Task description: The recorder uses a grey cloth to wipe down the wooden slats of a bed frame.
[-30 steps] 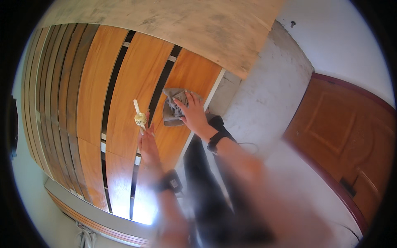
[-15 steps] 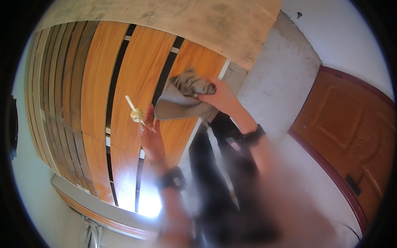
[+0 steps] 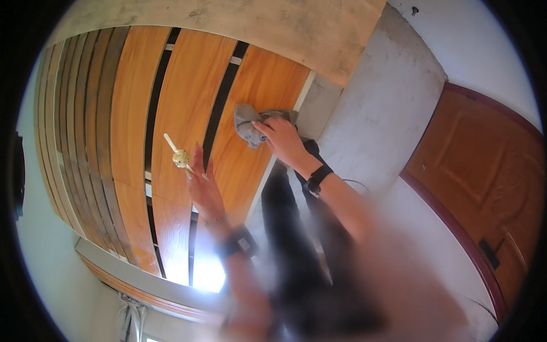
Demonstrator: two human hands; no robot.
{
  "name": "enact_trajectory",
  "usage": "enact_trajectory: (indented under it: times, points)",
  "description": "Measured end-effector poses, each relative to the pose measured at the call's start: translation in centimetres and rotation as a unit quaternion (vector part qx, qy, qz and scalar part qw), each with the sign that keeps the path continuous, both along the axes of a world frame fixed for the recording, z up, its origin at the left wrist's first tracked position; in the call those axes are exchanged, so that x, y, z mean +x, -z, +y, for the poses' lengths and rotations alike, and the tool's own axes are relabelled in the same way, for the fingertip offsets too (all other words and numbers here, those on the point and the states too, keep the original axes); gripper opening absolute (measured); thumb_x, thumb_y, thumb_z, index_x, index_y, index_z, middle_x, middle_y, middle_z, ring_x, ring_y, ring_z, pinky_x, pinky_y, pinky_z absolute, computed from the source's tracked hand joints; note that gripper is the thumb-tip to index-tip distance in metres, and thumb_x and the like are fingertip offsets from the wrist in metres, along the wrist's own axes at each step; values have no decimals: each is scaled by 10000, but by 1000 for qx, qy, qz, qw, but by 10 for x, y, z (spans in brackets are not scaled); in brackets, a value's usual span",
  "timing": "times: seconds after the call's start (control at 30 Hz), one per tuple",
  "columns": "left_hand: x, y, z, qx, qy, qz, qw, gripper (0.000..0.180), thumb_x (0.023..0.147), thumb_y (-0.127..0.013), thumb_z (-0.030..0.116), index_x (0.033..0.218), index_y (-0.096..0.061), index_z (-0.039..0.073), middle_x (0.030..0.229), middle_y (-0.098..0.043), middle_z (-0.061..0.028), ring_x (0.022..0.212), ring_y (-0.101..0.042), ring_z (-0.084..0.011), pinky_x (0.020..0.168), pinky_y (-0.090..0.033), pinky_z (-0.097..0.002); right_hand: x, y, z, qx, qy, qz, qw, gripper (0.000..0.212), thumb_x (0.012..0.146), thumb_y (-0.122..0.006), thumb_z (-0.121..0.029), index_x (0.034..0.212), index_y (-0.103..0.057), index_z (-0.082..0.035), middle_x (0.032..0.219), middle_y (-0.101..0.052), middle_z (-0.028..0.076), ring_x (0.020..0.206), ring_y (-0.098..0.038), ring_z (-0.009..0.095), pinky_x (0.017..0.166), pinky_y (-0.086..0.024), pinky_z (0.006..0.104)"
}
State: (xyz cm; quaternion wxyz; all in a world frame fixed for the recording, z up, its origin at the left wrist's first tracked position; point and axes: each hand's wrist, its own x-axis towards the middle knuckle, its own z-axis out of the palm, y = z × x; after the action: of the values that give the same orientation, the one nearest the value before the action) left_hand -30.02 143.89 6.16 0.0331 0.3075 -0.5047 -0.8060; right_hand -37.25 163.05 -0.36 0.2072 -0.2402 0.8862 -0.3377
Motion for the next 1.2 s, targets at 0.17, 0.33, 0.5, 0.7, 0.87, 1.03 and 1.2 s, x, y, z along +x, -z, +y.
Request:
enact_trajectory:
  times: [0.17,0.33,0.5,0.7,0.87,1.03,1.2]
  points:
    - [4,5,-10,-12,19,9,1000,544,897,-353,397,1295,-328,27,1371,-302,-124,1302,-204,-208,1029,-150,-408,3,-2,-9,108,49,99,988,653,682,-588,3,1276,-383,-175,1301,-339,135,1193,-335,329,932,-341,469]
    - [-1,22,15,36,36,-16,999,519,901,-369,366,1285,-348,18,1372,-303,-120,1297,-212,-217,1022,-163,-387,24,-1,-16,127,-6,16,992,646,708,-606,-72,1289,-361,-212,1364,-256,149,1262,-240,351,944,-305,548]
    - [20,57,24,11,27,-25,999,488,912,-371,331,1272,-364,3,1363,-319,-121,1285,-228,-217,1025,-165,-379,55,0,-36,110,-125,-4,986,665,695,-642,-127,1291,-363,-222,1355,-279,149,1266,-238,344,945,-309,544]
    - [28,46,23,61,-19,-98,993,377,920,-409,190,1229,-415,-25,1217,-456,-75,990,-438,-122,875,-332,-261,77,9,-45,75,-133,9,988,566,763,-531,-94,1287,-371,-233,1350,-298,112,1269,-240,320,973,-271,548]
    - [4,46,17,26,21,-80,996,479,924,-374,252,1285,-308,-54,1374,-288,-133,1273,-248,-222,1045,-163,-382,56,23,-43,85,-121,74,986,474,757,-536,-159,1218,-442,-216,1308,-367,91,1256,-272,299,967,-273,550]
    - [-56,67,8,12,64,-32,997,419,917,-410,208,1259,-374,-32,1164,-404,-69,1087,-354,-149,946,-265,-289,-20,27,-59,71,-48,103,991,469,738,-534,-99,1191,-456,-195,1300,-370,99,1242,-291,308,960,-275,558]
    - [-136,81,26,-10,123,3,992,363,906,-456,204,1199,-480,-9,836,-507,22,889,-447,-81,853,-330,-225,-109,33,-48,111,-1,140,984,455,701,-551,-42,1138,-474,-145,1277,-389,116,1231,-308,313,953,-288,545]
